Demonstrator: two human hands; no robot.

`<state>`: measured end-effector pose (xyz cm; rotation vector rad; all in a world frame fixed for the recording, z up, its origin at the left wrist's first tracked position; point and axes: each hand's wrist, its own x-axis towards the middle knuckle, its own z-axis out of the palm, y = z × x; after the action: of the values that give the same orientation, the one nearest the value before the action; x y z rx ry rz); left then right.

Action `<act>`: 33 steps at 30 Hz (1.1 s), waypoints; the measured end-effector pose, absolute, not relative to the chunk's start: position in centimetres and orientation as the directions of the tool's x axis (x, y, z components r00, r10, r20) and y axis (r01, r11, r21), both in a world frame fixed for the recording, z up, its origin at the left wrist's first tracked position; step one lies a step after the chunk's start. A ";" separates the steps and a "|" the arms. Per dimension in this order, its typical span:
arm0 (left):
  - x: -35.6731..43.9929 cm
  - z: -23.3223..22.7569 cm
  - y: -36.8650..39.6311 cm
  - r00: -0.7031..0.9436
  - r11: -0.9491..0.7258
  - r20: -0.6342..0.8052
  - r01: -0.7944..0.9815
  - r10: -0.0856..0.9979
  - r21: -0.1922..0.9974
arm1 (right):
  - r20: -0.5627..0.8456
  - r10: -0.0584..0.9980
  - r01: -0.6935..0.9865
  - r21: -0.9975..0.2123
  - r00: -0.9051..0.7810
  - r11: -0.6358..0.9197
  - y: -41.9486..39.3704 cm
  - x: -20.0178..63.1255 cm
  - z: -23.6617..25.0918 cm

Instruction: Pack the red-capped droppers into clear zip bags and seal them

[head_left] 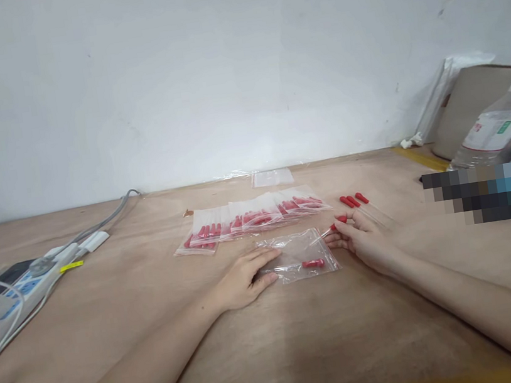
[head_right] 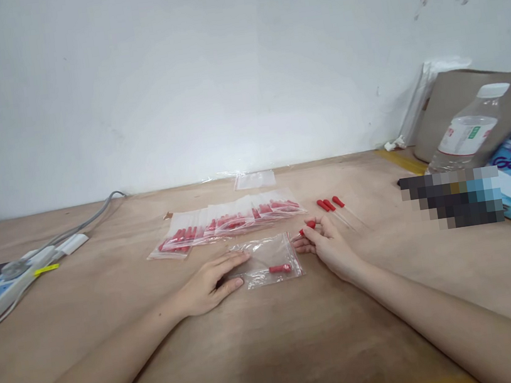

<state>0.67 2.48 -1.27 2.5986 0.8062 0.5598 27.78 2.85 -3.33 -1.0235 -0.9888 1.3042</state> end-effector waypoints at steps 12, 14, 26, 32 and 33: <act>0.7 -1.5 2.6 0.755 -0.773 0.268 0.458 0.599 0.439 | 0.188 0.953 0.469 -0.836 -0.240 0.283 3.5 29.1 -3.5; 0.7 -1.4 2.6 0.753 -0.770 0.264 0.462 0.603 0.440 | 0.170 0.943 0.465 -0.836 -0.286 0.292 3.2 28.6 -3.2; 0.4 -2.1 2.9 0.746 -0.756 0.254 0.469 0.616 0.457 | 0.361 0.932 0.856 -0.491 0.032 0.160 5.4 31.8 -2.0; 0.3 -2.0 3.0 0.748 -0.739 0.218 0.482 0.627 0.472 | 0.303 0.938 0.962 -0.255 0.172 -0.094 7.6 35.0 -2.7; 0.3 -1.9 3.0 0.749 -0.738 0.211 0.485 0.628 0.470 | 0.291 0.941 0.962 -0.254 0.172 -0.097 7.7 35.0 -2.8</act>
<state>0.34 2.97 -1.94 2.5606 0.8522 0.5070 35.00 7.71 -2.80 -2.0744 -1.8016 -0.0756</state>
